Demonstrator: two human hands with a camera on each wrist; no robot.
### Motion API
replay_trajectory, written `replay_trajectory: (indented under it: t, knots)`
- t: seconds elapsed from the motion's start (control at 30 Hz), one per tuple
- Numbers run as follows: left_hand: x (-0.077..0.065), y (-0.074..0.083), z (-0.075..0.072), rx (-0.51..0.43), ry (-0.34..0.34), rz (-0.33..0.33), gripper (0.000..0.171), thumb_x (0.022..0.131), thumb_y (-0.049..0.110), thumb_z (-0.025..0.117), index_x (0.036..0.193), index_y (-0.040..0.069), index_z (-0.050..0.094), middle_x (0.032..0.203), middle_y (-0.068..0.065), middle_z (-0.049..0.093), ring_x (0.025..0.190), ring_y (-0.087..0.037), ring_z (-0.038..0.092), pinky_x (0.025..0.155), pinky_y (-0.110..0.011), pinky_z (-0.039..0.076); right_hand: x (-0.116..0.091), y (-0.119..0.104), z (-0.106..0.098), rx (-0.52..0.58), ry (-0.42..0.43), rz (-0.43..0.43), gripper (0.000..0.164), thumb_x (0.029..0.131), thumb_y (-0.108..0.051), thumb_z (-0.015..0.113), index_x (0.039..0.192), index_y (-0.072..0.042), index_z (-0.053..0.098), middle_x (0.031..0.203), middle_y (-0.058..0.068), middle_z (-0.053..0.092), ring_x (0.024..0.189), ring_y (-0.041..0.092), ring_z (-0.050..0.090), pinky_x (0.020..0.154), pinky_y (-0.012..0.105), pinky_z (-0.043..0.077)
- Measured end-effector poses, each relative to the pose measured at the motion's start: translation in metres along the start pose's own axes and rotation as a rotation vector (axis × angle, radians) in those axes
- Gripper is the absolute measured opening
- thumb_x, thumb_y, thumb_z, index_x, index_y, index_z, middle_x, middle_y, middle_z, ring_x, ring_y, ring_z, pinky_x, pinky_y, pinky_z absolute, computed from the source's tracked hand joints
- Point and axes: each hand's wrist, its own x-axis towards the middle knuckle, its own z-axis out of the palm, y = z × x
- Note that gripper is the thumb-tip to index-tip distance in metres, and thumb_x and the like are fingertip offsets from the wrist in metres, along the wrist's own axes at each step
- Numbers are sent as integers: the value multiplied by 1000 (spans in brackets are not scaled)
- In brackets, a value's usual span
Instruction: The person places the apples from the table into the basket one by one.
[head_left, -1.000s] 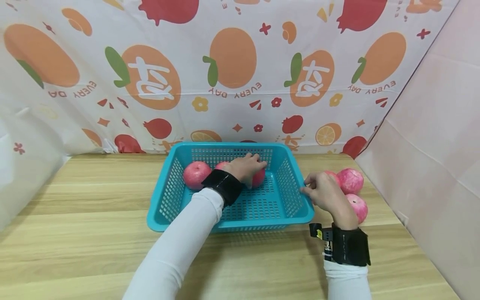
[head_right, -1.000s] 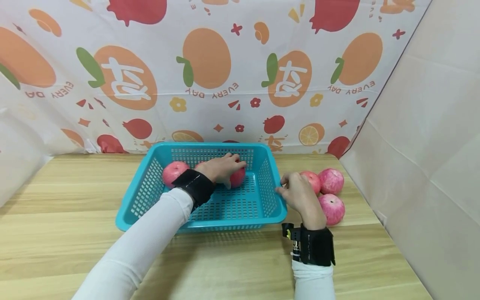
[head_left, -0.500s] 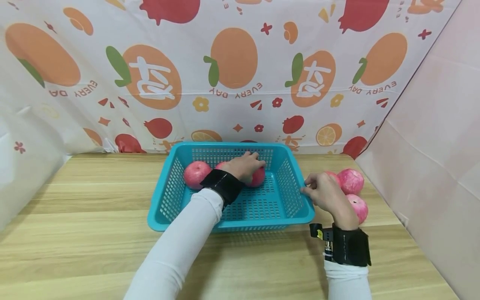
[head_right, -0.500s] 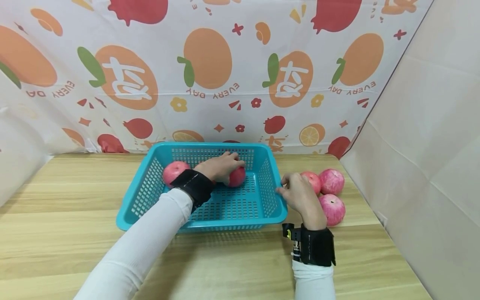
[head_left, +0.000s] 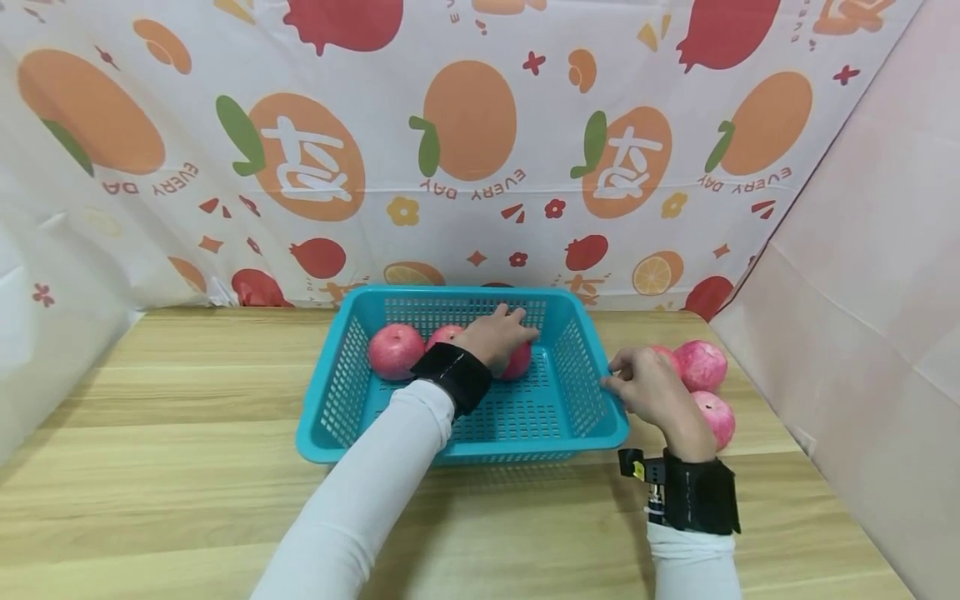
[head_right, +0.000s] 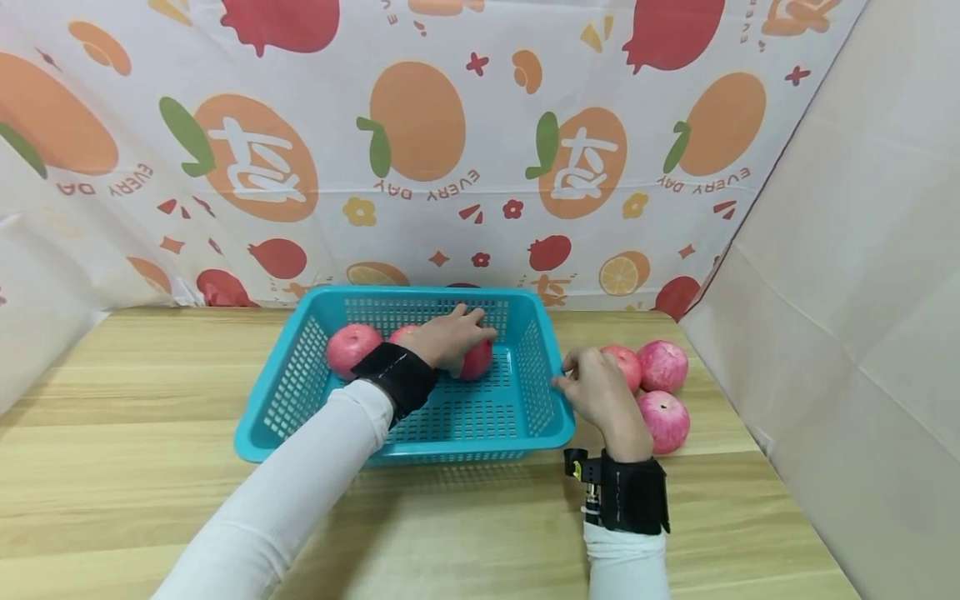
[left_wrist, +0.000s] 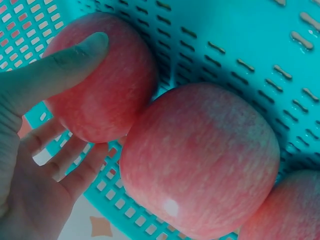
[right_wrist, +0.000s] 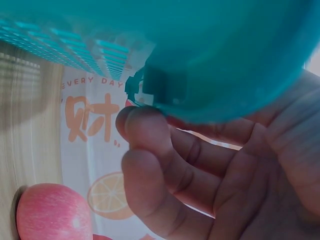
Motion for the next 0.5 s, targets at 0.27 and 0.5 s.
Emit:
replay_trajectory:
  t: [0.27, 0.5]
  knots:
    - [1, 1, 2, 42, 7, 13, 65, 74, 15, 73, 132, 25, 45, 133, -10, 38, 120, -30, 29, 89, -40, 47, 0, 2, 1, 1, -4, -1, 15, 83, -6, 63, 93, 5, 60, 71, 10, 61, 53, 14, 55, 51, 29, 54]
    - [3, 1, 3, 58, 17, 24, 64, 73, 17, 74, 130, 26, 47, 130, -10, 41, 117, -30, 31, 87, -40, 48, 0, 2, 0, 0, 0, -13, 14, 82, -6, 64, 91, 4, 60, 70, 10, 61, 52, 14, 54, 51, 29, 53]
